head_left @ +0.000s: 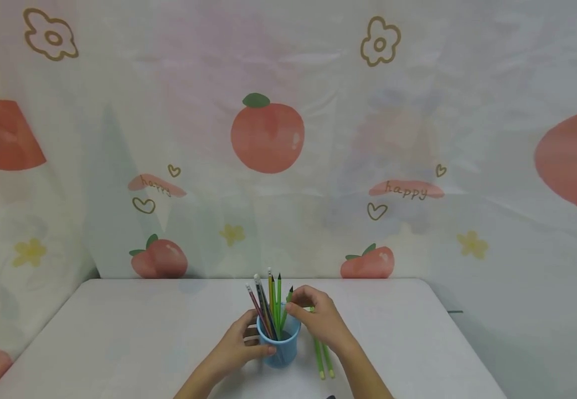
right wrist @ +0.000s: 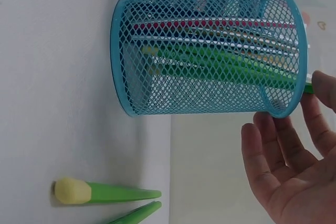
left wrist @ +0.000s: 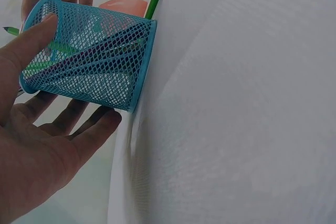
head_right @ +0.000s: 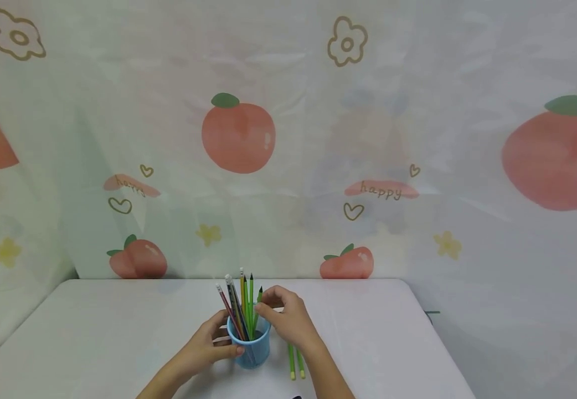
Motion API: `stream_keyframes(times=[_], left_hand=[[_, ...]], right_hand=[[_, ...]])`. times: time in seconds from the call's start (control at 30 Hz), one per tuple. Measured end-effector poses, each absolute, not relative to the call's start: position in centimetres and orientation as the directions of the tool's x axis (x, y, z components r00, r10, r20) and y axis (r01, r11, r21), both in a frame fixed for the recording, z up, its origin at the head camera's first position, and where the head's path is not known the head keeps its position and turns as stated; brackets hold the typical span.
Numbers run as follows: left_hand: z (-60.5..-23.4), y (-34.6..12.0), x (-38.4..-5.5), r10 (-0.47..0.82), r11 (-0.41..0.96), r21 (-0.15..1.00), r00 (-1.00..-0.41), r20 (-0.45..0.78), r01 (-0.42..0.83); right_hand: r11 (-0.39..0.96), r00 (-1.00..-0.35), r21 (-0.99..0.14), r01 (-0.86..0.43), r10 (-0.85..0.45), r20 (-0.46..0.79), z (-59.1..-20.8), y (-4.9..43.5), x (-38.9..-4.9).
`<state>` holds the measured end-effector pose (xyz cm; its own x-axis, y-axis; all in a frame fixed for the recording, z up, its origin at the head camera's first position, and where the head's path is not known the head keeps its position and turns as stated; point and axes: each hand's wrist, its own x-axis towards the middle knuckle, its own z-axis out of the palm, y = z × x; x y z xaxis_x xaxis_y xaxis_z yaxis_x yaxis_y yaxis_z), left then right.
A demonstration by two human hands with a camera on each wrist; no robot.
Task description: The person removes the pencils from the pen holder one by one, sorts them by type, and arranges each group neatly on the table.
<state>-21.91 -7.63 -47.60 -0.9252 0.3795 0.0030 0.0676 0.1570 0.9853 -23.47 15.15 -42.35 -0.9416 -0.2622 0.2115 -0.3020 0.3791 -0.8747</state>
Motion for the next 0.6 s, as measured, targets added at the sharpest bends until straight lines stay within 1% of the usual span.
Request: stream_keyframes(times=[0.23, 0.43, 0.6], left_hand=[[-47.43, -7.54, -21.99, 0.375, 0.152, 0.986, -0.927, 0.002, 0.064], [-47.4, -7.46, -22.05, 0.371, 0.161, 0.985, -0.929, -0.006, 0.058], [-47.39, -7.5, -22.02, 0.374, 0.152, 0.986, -0.927, 0.002, 0.064]], right_hand=[[0.392, -0.947, -0.869, -0.301, -0.232, 0.223, -42.11, 15.32, -23.73], [0.287, -0.949, -0.918, -0.274, -0.237, 0.21, -41.71, 15.64, -23.69], [0.229, -0.947, -0.936, -0.267, -0.244, 0.211, -41.48, 15.73, -23.51]])
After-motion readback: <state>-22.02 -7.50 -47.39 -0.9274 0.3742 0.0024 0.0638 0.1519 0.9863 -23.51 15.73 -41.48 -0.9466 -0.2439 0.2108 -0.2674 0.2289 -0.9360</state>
